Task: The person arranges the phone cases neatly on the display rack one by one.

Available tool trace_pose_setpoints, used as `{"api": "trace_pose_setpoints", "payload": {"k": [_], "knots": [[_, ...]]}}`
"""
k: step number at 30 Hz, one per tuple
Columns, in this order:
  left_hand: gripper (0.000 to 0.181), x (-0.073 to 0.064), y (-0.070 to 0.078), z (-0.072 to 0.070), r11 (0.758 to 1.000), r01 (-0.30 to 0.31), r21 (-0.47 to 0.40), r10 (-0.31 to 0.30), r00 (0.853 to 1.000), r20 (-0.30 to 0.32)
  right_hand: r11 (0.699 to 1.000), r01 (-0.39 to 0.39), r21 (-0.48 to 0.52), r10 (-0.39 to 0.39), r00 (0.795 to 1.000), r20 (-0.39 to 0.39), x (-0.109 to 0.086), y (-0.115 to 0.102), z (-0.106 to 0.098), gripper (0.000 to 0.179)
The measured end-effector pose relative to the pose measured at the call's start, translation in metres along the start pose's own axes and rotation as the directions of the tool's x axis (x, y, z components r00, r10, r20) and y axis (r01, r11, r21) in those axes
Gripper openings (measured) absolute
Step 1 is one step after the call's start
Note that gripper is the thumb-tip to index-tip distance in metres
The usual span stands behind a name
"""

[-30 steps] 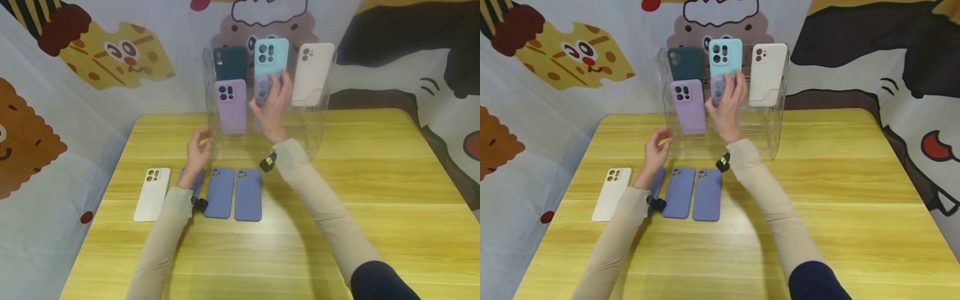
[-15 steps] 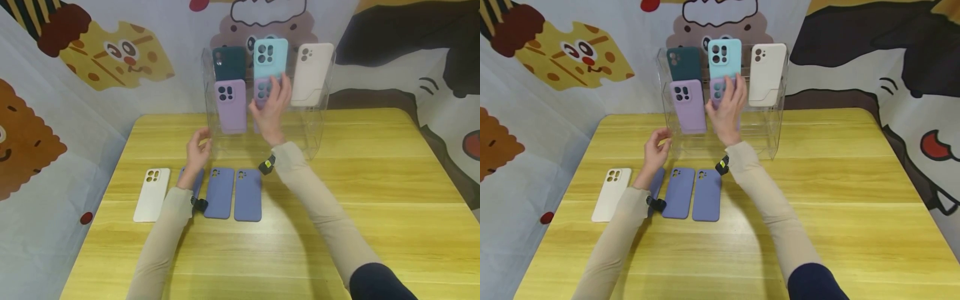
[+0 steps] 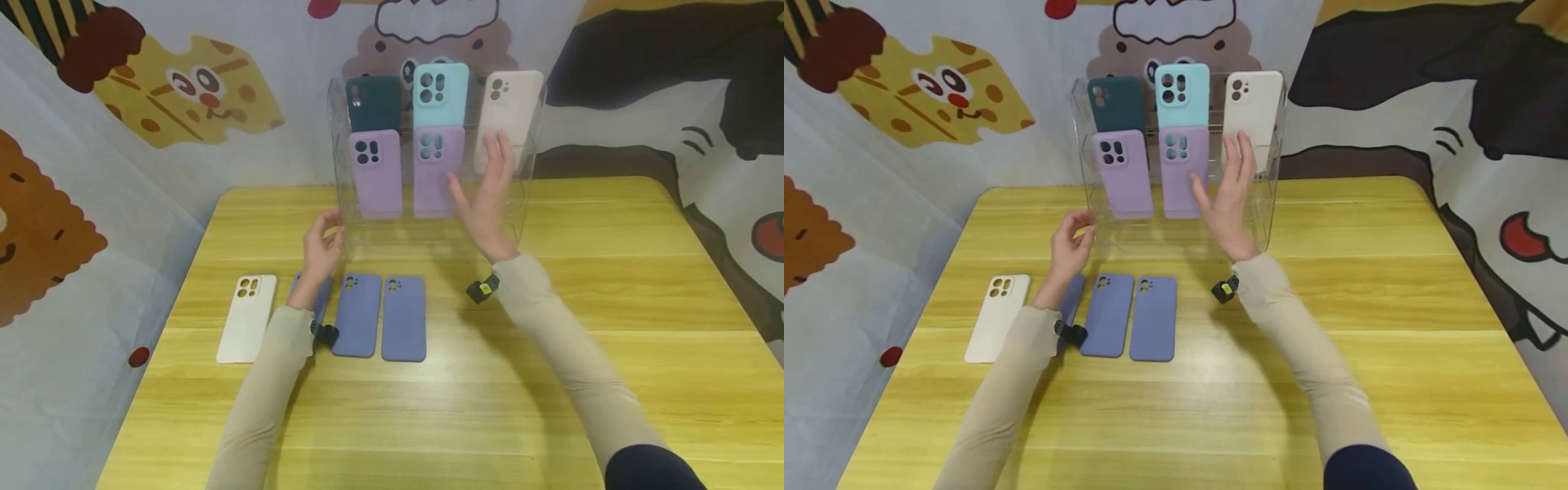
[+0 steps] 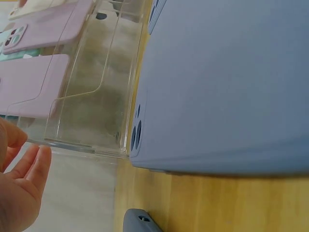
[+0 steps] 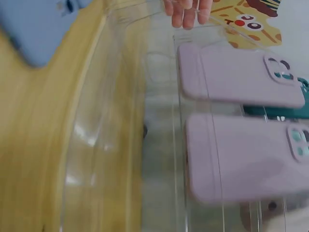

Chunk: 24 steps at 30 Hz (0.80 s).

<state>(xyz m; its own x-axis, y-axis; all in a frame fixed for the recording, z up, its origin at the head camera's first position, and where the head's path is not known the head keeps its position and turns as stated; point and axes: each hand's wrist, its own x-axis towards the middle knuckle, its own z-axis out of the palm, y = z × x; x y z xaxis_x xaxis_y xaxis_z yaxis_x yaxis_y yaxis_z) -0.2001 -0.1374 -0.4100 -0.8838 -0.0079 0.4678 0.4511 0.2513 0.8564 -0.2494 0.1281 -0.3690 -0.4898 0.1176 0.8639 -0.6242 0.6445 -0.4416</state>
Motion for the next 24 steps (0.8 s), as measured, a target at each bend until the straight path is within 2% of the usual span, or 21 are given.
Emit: {"api": "trace_pose_setpoints", "payload": {"k": [5, 11, 14, 20, 24], "knots": [[0.029, 0.0, 0.001, 0.0, 1.0, 0.009, 0.0, -0.009, 1.0, 0.0, 1.0, 0.007, -0.015, -0.007, 1.0, -0.007, -0.006, 0.011, -0.023, 0.066], [0.028, 0.0, 0.001, 0.0, 1.0, 0.014, -0.003, -0.014, 1.0, -0.005, 0.998, 0.026, 0.057, -0.024, 0.999, -0.041, -0.012, 0.021, -0.041, 0.065], [0.028, 0.0, 0.001, 0.0, 1.0, 0.017, -0.006, -0.017, 1.0, -0.006, 0.999, 0.01, 0.052, -0.008, 1.0, -0.029, -0.018, 0.026, -0.051, 0.065], [0.028, -0.001, 0.002, 0.0, 1.0, 0.017, -0.009, -0.017, 1.0, -0.005, 0.996, -0.086, 0.015, 0.085, 0.996, 0.028, -0.03, 0.038, -0.068, 0.062], [0.028, -0.001, 0.003, 0.0, 1.0, 0.018, -0.008, -0.018, 1.0, 0.0, 0.979, -0.202, 0.035, 0.198, 0.976, 0.089, -0.037, 0.046, -0.077, 0.062]]}}
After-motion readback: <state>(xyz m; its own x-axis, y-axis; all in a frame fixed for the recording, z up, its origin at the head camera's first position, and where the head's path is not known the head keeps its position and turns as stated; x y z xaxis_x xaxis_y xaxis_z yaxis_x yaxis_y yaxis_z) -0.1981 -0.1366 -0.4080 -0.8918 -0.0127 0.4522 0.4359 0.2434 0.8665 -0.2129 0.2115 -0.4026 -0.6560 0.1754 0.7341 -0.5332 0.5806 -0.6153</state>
